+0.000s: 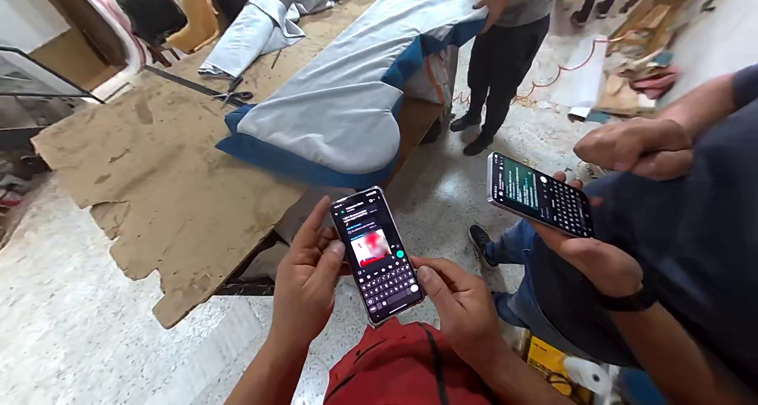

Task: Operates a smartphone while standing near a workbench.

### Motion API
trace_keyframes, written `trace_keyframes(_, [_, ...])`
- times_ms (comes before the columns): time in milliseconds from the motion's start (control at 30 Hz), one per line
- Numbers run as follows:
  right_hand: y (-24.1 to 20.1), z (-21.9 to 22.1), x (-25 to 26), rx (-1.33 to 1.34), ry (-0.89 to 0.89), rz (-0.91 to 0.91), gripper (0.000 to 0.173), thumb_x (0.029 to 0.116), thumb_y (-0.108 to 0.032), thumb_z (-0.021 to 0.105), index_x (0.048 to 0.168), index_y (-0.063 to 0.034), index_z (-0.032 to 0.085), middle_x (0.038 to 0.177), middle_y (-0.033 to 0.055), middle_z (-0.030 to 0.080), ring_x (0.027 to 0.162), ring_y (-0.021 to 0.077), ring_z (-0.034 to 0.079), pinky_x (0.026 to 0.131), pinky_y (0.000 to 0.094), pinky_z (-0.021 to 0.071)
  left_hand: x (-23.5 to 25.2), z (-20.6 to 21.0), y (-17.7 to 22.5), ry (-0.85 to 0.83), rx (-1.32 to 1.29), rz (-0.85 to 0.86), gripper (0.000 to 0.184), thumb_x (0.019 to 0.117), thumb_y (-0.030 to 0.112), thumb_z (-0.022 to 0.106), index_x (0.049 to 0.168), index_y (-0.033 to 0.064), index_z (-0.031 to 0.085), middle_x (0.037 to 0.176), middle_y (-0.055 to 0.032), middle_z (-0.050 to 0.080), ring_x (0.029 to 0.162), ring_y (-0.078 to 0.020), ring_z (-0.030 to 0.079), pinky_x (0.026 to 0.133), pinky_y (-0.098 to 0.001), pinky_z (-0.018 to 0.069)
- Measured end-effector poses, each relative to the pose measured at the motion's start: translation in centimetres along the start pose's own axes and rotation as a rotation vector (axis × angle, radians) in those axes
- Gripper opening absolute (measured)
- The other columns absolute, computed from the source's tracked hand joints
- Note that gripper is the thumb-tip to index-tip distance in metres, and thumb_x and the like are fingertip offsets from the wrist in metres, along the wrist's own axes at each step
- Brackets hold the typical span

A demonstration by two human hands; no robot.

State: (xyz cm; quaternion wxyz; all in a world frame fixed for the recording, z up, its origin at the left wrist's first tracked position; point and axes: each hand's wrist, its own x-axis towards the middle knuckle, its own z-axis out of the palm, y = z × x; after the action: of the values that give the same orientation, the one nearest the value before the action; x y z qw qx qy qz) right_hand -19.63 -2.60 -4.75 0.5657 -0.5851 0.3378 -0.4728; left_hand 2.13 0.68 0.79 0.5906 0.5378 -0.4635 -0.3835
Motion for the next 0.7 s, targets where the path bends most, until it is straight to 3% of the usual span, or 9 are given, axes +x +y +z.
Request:
trace_keyframes(100, [0.0, 0.4, 0.4, -0.026, 0.019, 0.017, 0.022, 0.1047, -0.013, 0.056, 0.110, -0.0047, 0.075, 0.094, 0.0046, 0.077, 0.082, 0.0136, 0.074, 0.074, 0.0323, 0.0653, -0.1, -0.1, 0.1, -0.007, 0.003, -0.012, 0.058, 0.1030, 0.006, 0.047, 0.159, 0.0197, 0.038, 0.126, -0.0156, 0.068, 0.099, -0.0293, 0.074, 0.078, -0.0456, 0.0660])
trace_keyframes(400, [0.0, 1.4, 0.9, -0.061, 0.017, 0.013, 0.018, 0.0954, -0.010, 0.069, 0.112, -0.0046, 0.075, 0.097, 0.0037, 0.078, 0.083, 0.0128, 0.076, 0.075, 0.0294, 0.0664, 0.0, -0.6, 0.5, 0.034, 0.053, -0.002, 0.059, 0.1033, 0.006, 0.048, 0.159, 0.0204, 0.038, 0.125, -0.0145, 0.069, 0.098, -0.0282, 0.074, 0.077, -0.0428, 0.0662])
trace_keyframes(567, [0.0, 1.0, 1.0, -0.022, -0.016, -0.012, 0.021, 0.0987, -0.014, 0.065, 0.113, -0.0023, 0.074, 0.097, 0.0050, 0.077, 0.083, 0.0126, 0.075, 0.076, 0.0295, 0.0653, 0.1, -0.6, 0.7, 0.036, 0.045, -0.004, 0.058, 0.1036, 0.006, 0.048, 0.159, 0.0204, 0.039, 0.123, -0.0150, 0.069, 0.097, -0.0278, 0.074, 0.077, -0.0426, 0.0661])
trace_keyframes(700, [0.1, 0.4, 0.9, 0.017, -0.087, -0.045, 0.028, 0.1039, -0.012, 0.055, 0.122, 0.0020, 0.071, 0.109, 0.0093, 0.076, 0.096, 0.0157, 0.075, 0.086, 0.0328, 0.0646, 0.2, -0.7, 0.6, 0.028, 0.029, 0.000, 0.058, 0.1042, 0.006, 0.046, 0.160, 0.0201, 0.037, 0.124, -0.0164, 0.068, 0.098, -0.0285, 0.074, 0.078, -0.0433, 0.0656])
